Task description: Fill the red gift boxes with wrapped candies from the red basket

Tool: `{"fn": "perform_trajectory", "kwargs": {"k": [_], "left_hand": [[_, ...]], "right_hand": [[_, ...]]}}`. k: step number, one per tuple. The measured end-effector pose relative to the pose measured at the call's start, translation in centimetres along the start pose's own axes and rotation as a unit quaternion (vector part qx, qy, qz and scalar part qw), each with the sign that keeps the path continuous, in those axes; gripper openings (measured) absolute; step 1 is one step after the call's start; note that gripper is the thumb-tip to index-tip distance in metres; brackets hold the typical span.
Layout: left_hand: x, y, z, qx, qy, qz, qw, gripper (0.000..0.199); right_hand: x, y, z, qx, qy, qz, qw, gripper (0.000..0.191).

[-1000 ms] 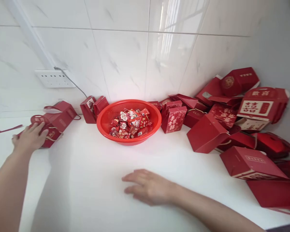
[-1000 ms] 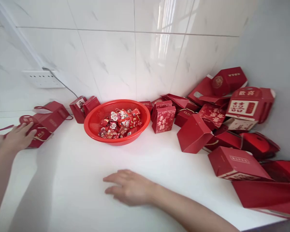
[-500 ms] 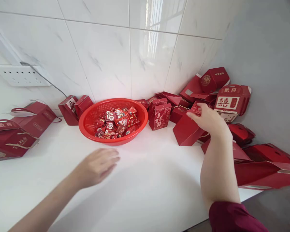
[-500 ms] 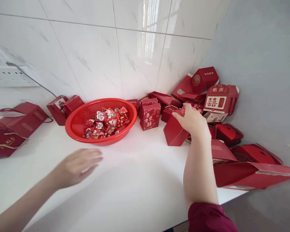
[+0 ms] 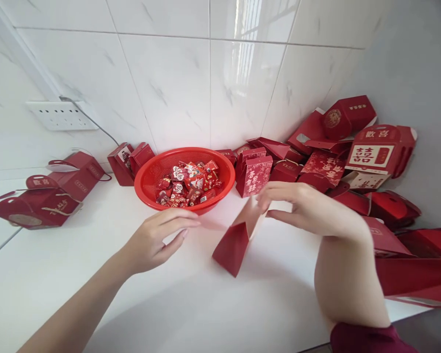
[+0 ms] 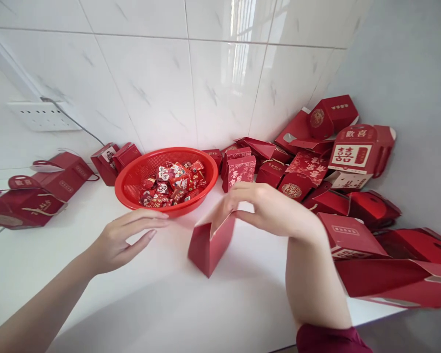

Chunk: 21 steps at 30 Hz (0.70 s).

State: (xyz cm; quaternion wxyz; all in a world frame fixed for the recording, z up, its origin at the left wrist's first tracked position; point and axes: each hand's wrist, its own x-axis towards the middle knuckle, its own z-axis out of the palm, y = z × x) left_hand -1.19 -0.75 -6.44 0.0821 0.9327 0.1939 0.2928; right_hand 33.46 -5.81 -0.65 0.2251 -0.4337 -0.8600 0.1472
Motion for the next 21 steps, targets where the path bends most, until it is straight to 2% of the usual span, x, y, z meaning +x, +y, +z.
{"fn": "perform_trajectory", "kwargs": {"k": [3,6,9,12,14,18,21], "left_hand": [[1.8,1.1,-0.9,-0.004,-0.012,0.003,1.000,0.050],[2.5,2.1,-0.8,0.019,-0.055,0.035,0.998,0.055],[2.2,2.7,-0.5,0.053,-0.087,0.051,0.993,0.045],[1.7,3.1,-0.7,0.075,-0.095,0.052,0.991,0.024],[1.5,3.3,-1.0,0.087,-0.090,0.057,0.991,0.017],[1.0,3.1,-1.0,0.078,-0.068,0.099,0.990,0.021],[0.8,2.7,-0.4,0.061,-0.055,0.115,0.990,0.024]], "right_hand": [[2.0,-1.2,2.4,-0.009,0.055,-0.091,0.994,0.012],[3.4,-1.9,4.3,-0.025,0.097,-0.162,0.982,0.016],[3.8,-2.1,5.2,-0.036,0.107,-0.212,0.971,0.017],[3.6,-2.0,5.3,-0.051,0.119,-0.230,0.965,0.016],[3.5,-1.8,5.3,-0.059,0.137,-0.242,0.959,0.017],[3.8,-1.0,5.6,-0.077,0.167,-0.260,0.948,0.022],[4.1,-0.3,6.0,-0.047,0.150,-0.245,0.957,0.021]]}}
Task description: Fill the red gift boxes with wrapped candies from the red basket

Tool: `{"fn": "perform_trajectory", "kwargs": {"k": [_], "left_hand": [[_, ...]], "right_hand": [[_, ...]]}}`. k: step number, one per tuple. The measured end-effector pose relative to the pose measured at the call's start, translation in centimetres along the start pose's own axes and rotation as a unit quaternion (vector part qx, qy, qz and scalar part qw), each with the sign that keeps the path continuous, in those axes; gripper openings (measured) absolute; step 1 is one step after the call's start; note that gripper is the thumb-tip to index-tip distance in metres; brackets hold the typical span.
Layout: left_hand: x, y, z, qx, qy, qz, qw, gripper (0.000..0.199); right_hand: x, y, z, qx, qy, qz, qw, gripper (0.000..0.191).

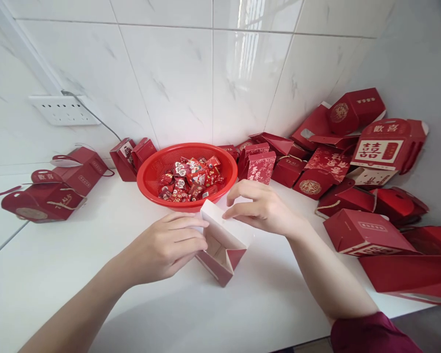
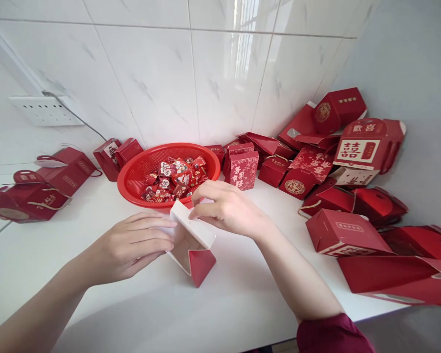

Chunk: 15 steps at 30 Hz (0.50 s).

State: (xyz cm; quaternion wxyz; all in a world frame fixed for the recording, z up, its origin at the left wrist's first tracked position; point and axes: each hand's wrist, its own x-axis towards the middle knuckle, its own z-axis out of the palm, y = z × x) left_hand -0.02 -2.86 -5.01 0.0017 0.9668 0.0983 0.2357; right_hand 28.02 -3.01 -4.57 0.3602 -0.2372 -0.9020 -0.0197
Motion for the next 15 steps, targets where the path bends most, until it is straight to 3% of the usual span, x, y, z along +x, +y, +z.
{"fn": "perform_trajectory", "kwargs": {"k": [7,15], "left_hand": [[0.3,-0.4,1.4,0.038,0.032,-0.036,0.998,0.024],[1.1,0.8,2.1,0.109,0.045,-0.029,0.993,0.020]], "right_hand": [[-0.1,-0.9,-1.6,0.070,-0.150,0.104,0.981,0.033],[0.8,-2.7,0.4,-0.010,-0.138,0.237,0.962,0.018]]}}
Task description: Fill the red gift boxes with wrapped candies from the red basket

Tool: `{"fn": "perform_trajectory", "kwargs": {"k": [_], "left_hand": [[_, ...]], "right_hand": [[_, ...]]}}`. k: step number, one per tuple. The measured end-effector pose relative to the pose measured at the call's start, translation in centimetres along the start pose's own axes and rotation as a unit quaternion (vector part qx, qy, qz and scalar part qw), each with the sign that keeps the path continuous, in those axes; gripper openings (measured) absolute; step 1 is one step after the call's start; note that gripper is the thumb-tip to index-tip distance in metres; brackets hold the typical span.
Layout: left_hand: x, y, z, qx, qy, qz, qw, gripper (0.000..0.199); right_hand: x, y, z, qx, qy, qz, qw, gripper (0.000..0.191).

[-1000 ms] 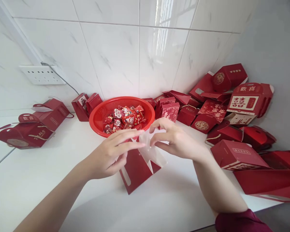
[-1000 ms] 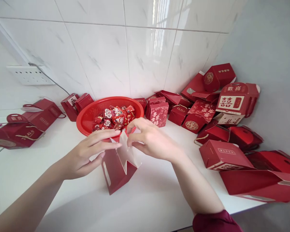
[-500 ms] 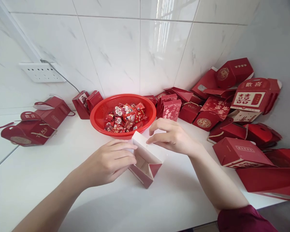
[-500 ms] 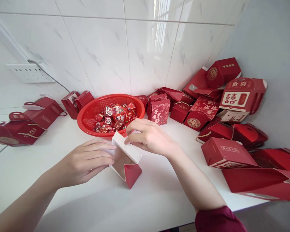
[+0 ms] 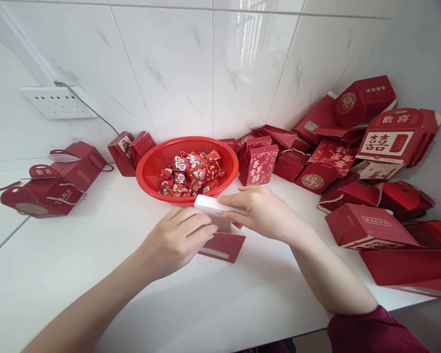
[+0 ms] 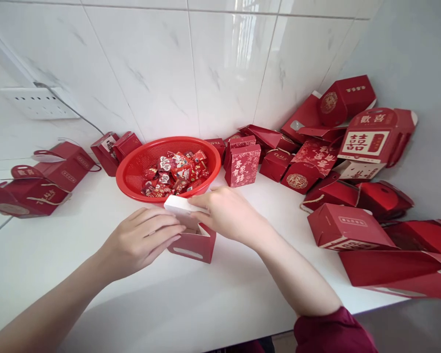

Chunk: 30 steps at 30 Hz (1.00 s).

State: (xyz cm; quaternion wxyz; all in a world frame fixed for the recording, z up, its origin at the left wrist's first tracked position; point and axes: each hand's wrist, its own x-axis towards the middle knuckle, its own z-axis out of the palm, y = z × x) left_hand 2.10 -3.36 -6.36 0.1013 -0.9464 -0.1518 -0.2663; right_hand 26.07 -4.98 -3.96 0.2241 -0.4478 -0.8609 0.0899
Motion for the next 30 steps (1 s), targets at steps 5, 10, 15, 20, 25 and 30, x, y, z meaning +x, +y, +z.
{"fn": "perform_trajectory", "kwargs": {"k": [5,10,15,20,25,30], "left_hand": [[-0.3,-0.5,0.5,-0.033,0.022,-0.024,0.999,0.013],[-1.5,-2.4,0.6,-0.169,-0.050,-0.100,0.979,0.012],[-1.9,-3.4,-0.2,-0.144,-0.079,-0.148,0.975,0.012],[-1.5,-3.1,-0.1,-0.161,-0.122,-0.196,0.960,0.018],[-0.7,-2.1,-0.4,-0.226,-0.121,-0.238,0.937,0.031],[-0.4,-1.7,-0.8,-0.220,-0.129,-0.255,0.933,0.031]], "right_hand": [[0.5,-0.4,0.8,-0.006,-0.023,0.016,1.000,0.022],[1.7,0.5,0.9,0.094,-0.039,-0.043,0.994,0.024],[6.4,2.2,0.3,0.156,-0.104,-0.119,0.975,0.026],[14.5,6.3,2.1,0.024,-0.081,-0.012,0.996,0.021],[19.8,9.3,6.1,-0.030,-0.122,0.047,0.991,0.021],[20.5,9.8,8.5,-0.047,-0.176,0.087,0.979,0.024]]}}
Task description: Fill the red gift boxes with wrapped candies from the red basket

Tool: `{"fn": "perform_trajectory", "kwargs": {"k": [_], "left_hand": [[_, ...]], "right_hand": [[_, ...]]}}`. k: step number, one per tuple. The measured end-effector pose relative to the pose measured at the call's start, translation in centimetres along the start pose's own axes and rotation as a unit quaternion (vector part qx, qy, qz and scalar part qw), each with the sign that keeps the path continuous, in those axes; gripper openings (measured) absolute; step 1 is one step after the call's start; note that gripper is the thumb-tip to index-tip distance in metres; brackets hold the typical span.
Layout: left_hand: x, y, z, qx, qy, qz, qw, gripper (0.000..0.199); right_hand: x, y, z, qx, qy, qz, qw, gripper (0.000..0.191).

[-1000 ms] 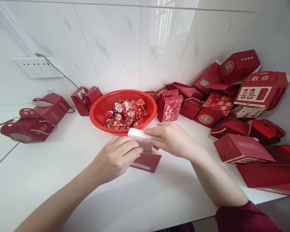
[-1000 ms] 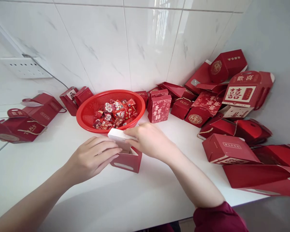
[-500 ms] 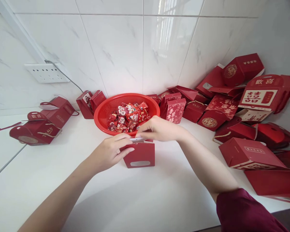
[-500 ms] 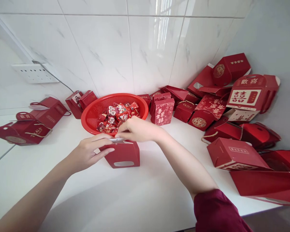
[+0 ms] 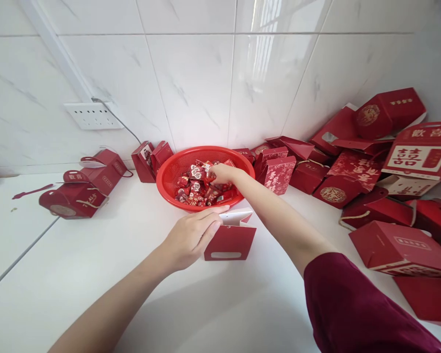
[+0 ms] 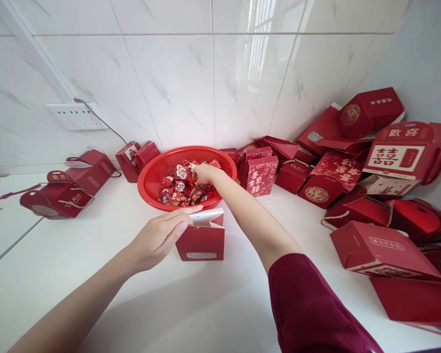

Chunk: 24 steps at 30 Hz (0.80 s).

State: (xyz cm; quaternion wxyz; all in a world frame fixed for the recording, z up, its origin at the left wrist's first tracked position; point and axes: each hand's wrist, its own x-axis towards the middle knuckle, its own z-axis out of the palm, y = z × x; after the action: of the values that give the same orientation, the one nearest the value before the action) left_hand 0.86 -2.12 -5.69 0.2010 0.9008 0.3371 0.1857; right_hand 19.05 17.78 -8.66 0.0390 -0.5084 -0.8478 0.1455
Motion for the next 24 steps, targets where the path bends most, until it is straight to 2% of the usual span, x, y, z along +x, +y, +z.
{"fn": "perform_trajectory", "kwargs": {"k": [3,6,9,11,12,13,15,16,17,18,20,24], "left_hand": [[0.0,0.1,0.2,0.010,0.003,-0.003,1.000,0.029],[-0.1,0.1,0.5,-0.007,0.012,-0.012,1.000,0.031],[0.0,0.0,0.3,-0.045,0.035,-0.007,0.998,0.031],[0.3,-0.1,-0.5,-0.071,0.058,0.004,0.996,0.026],[0.6,-0.2,-1.2,-0.081,0.083,0.010,0.993,0.023],[1.0,-0.3,-1.9,-0.092,0.119,0.012,0.989,0.019],[1.9,-0.3,-3.5,-0.124,0.208,0.000,0.970,0.019],[2.3,-0.3,-4.2,-0.143,0.243,-0.018,0.959,0.023],[2.7,-0.3,-4.9,-0.164,0.263,-0.040,0.950,0.028],[3.0,-0.3,-5.4,-0.185,0.266,-0.061,0.944,0.032],[3.3,-0.3,-5.9,-0.226,0.236,-0.084,0.941,0.037],[3.1,-0.5,-5.4,-0.298,0.188,-0.076,0.933,0.035]], "right_hand": [[-0.7,-0.1,-0.1,0.025,0.031,0.019,0.999,0.017],[-2.8,-0.2,-1.0,0.073,0.143,0.042,0.986,0.012],[-6.1,-0.5,-1.9,0.133,0.271,0.066,0.951,0.031],[-8.7,-0.8,-2.2,0.204,0.318,0.067,0.923,0.042],[-10.0,-1.1,-2.2,0.272,0.331,0.060,0.902,0.043],[-11.2,-1.4,-2.2,0.382,0.334,0.044,0.860,0.041],[-13.5,-2.3,-2.1,0.583,0.302,0.006,0.754,0.036],[-14.5,-2.8,-2.0,0.648,0.277,-0.011,0.710,0.034],[-15.4,-3.3,-2.0,0.686,0.253,-0.023,0.682,0.032],[-16.1,-4.0,-1.9,0.707,0.233,-0.031,0.667,0.031],[-17.3,-5.3,-1.6,0.723,0.204,-0.039,0.659,0.031],[-18.6,-7.4,-1.2,0.707,0.157,-0.042,0.688,0.036]]}}
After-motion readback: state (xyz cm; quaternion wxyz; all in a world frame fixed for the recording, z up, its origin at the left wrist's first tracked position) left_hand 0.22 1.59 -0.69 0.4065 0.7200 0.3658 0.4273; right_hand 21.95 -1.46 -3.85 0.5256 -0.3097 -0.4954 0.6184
